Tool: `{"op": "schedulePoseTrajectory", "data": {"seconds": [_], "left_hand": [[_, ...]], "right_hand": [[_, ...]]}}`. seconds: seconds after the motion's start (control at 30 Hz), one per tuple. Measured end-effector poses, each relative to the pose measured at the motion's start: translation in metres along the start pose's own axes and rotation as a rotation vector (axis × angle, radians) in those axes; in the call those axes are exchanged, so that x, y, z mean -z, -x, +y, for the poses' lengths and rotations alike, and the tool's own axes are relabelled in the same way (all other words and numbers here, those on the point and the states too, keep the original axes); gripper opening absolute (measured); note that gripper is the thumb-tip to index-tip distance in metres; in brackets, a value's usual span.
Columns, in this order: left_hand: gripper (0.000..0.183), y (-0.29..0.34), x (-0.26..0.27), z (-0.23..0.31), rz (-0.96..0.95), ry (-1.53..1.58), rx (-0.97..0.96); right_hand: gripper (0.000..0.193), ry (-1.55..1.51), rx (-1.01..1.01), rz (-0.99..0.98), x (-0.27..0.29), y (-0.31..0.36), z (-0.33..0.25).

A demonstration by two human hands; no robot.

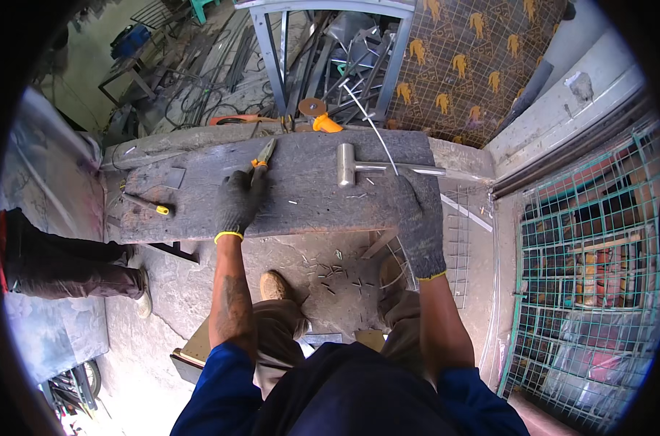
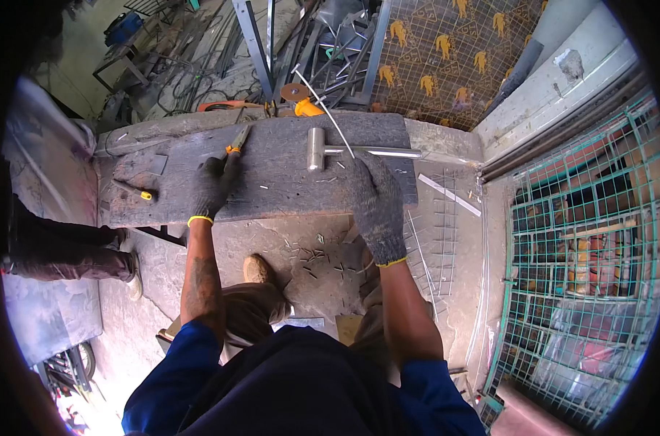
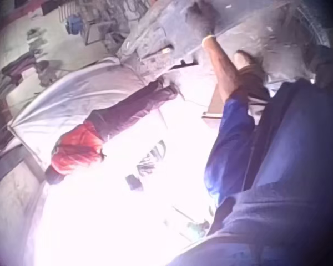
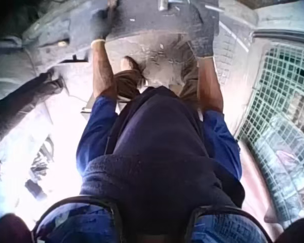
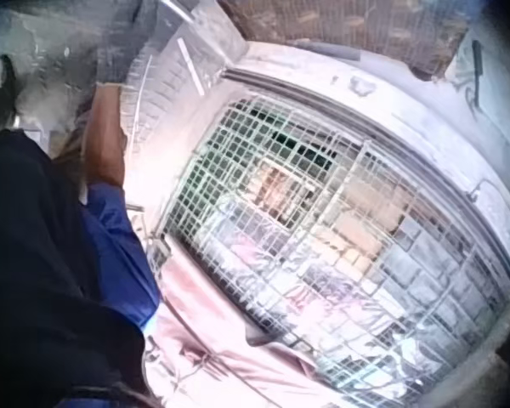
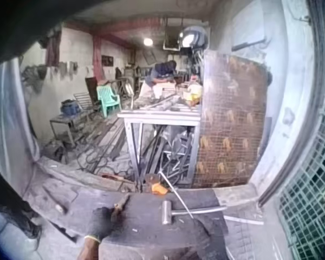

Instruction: Straightening a metal rod by hammering it against a metal block and using pliers for alignment.

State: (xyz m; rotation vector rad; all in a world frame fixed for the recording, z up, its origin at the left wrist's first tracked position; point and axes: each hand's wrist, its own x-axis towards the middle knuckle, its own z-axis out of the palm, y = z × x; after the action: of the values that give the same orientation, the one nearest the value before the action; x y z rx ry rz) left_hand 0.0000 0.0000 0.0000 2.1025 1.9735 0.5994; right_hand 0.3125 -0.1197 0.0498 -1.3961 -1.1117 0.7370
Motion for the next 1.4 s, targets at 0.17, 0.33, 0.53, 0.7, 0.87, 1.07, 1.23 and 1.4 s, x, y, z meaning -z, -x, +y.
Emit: {"op": "schedulePoseTrajectory", "data": {"seconds": [0.17, 0.33, 0.53, 0.7, 0.87, 1.07, 1.23, 1.4], "left_hand": [[0.042, 0.028, 0.012, -0.008, 0.033, 0.815, 0.292], [0.054, 0.039, -0.026, 0.034, 0.034, -0.008, -0.203], [0.047, 0.034, -0.019, 0.031, -0.092, 0.139, -0.148], [0.033, 0.032, -0.022, 0.031, -0.143, 0.135, -0.2], [0.03, 0.027, -0.017, 0.021, -0.056, 0.269, -0.229], [0.021, 0.031, 0.028, 0.065, -0.182, 1.162, 0.167], [0.02, 0.043, 0.016, 0.086, -0.211, 1.565, 0.285], [0.044, 0.073, -0.026, 0.104, -0.001, 1.355, -0.077]], "right_hand": [[0.023, 0.055, 0.105, 0.061, -0.001, 0.008, 0.003], [0.024, 0.274, 0.128, 0.016, -0.019, 0.007, 0.012], [0.026, 0.295, 0.076, -0.1, -0.025, -0.001, 0.021], [0.027, 0.382, 0.12, -0.057, -0.028, -0.009, 0.024], [0.029, 0.323, 0.057, -0.034, -0.028, -0.015, 0.021], [0.033, 0.298, 0.073, 0.031, -0.015, -0.018, 0.022], [0.033, -0.068, -0.047, -0.092, -0.041, 0.003, -0.002], [0.032, -0.087, -0.018, -0.23, -0.057, 0.021, -0.044]]}}
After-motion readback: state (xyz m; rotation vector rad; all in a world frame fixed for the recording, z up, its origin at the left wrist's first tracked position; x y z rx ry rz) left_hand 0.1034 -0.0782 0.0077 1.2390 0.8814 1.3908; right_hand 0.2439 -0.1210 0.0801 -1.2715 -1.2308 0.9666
